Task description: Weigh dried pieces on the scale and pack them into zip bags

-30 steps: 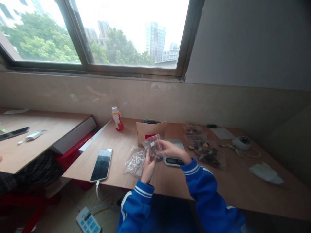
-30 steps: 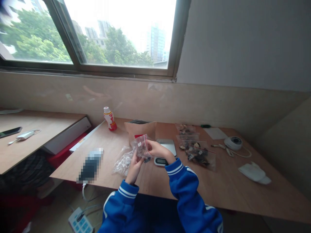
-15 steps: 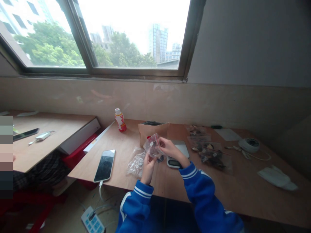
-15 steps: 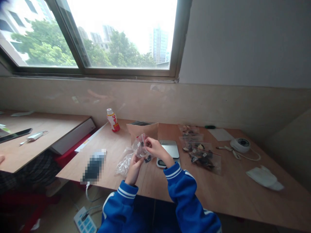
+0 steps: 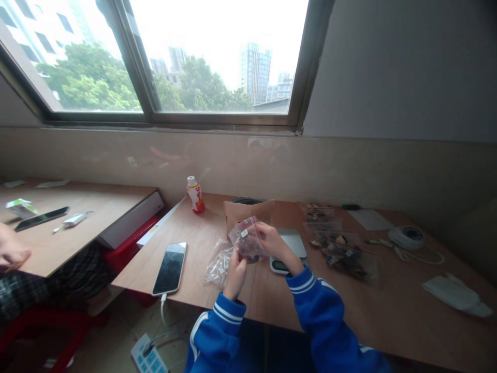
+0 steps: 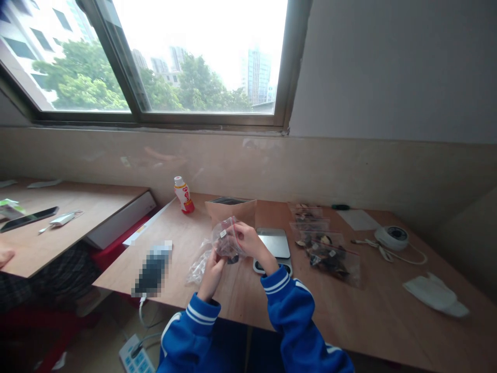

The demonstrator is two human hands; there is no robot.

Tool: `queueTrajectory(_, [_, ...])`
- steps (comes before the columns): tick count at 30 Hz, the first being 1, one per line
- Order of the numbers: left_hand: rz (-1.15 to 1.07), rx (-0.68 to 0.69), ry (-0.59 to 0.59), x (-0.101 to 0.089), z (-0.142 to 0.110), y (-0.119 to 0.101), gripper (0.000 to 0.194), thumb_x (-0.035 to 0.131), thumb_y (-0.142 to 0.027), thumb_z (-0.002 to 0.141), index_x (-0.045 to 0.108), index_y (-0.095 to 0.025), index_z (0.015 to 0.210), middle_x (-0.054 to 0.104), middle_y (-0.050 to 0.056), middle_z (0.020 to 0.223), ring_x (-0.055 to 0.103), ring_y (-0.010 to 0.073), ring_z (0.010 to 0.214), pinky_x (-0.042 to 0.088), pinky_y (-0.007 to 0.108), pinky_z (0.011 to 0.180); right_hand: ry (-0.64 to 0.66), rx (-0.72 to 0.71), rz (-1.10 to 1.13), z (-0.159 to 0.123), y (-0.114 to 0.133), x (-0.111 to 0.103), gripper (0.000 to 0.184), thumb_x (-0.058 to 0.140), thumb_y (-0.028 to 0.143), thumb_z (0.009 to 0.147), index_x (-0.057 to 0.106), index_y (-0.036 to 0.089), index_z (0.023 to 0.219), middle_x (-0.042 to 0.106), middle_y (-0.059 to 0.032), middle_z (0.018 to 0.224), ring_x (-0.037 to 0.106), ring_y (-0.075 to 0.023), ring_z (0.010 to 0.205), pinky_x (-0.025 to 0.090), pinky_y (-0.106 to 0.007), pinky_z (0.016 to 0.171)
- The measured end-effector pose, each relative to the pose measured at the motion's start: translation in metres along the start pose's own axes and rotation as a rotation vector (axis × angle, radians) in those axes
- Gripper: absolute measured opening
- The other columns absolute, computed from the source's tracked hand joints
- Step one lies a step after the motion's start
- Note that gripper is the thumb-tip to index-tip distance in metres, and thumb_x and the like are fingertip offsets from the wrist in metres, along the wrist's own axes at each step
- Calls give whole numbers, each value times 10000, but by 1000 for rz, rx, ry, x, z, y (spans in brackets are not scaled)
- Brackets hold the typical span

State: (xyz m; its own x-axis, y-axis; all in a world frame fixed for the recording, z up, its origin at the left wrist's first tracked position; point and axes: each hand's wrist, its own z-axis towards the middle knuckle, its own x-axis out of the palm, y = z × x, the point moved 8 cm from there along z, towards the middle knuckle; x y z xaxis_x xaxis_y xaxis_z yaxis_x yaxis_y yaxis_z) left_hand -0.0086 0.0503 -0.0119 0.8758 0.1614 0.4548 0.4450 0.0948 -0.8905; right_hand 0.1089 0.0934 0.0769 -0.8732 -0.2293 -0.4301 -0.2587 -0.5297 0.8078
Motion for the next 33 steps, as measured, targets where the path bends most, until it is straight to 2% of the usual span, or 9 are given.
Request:
queueTrajectory(4, [-38,-23,24,1,0,4,484,684,-122,674,625,-200,1148,633,92,1219,501,295,1238,307,434,1096,-58,14,55,-3,0,-6,219,649,389,813,694,181,864,657,-63,950,637,-182,853,515,-304,756])
queueTrajectory(9, [-155,-33,63,0,1,1,556,672,-194,726,550,-235,1267,631,83,1240,508,268,1240,342,435,1072,-170,-14,159,2,11,-35,209,676,393,790,698,187,818,677,-96,976,634,-216,968,524,-340,820])
queueTrajectory(14, [-175,-50,19,-13,-2,0,601,685,-211,726,522,-252,1303,642,84,1225,513,261,1241,343,426,1076,-407,-171,-90,42,46,-77,128,649,329,818,685,207,804,643,-82,1032,627,-207,963,517,-356,853])
queueTrajectory(16, [-173,-52,11,-17,-3,2,585,680,-209,730,531,-258,1294,623,82,1257,508,261,1247,349,422,1072,-325,-220,-242,61,56,-70,102,609,259,843,687,209,800,642,-68,1033,627,-199,957,505,-357,876])
queueTrajectory(18, [-174,-48,7,-20,-4,3,572,679,-204,728,543,-260,1281,611,81,1274,507,263,1249,358,421,1067,-145,-236,-346,73,56,-50,168,539,198,876,696,207,817,649,-67,1059,630,-195,968,497,-360,900])
queueTrajectory(21, [-177,-44,-11,-22,-4,3,577,691,-200,713,554,-252,1271,626,89,1251,512,271,1243,365,421,1061,-5,-232,-433,72,45,-26,290,421,145,921,686,210,1018,639,-77,1176,601,-192,1072,468,-370,963])
queueTrajectory(26, [-198,-64,-14,-21,-6,3,606,692,-180,706,533,-245,1287,596,93,1297,482,274,1273,365,422,1062,-79,-271,-500,61,40,-17,397,386,142,935,547,247,1282,616,-61,1255,487,-207,1233,396,-416,1040])
queueTrajectory(30, [-229,-78,29,-14,-9,1,591,667,-181,732,521,-243,1301,592,93,1303,494,282,1262,360,441,1067,-250,-236,-424,38,51,-32,320,401,158,926,616,221,1155,622,-86,1192,536,-224,1145,405,-428,1007])
queueTrajectory(33, [-246,-58,101,-4,-11,-6,608,672,-146,713,530,-259,1293,575,76,1328,462,284,1290,352,432,1079,-154,-133,-238,13,47,-31,246,430,172,913,660,208,993,668,-65,988,622,-193,931,492,-342,843])
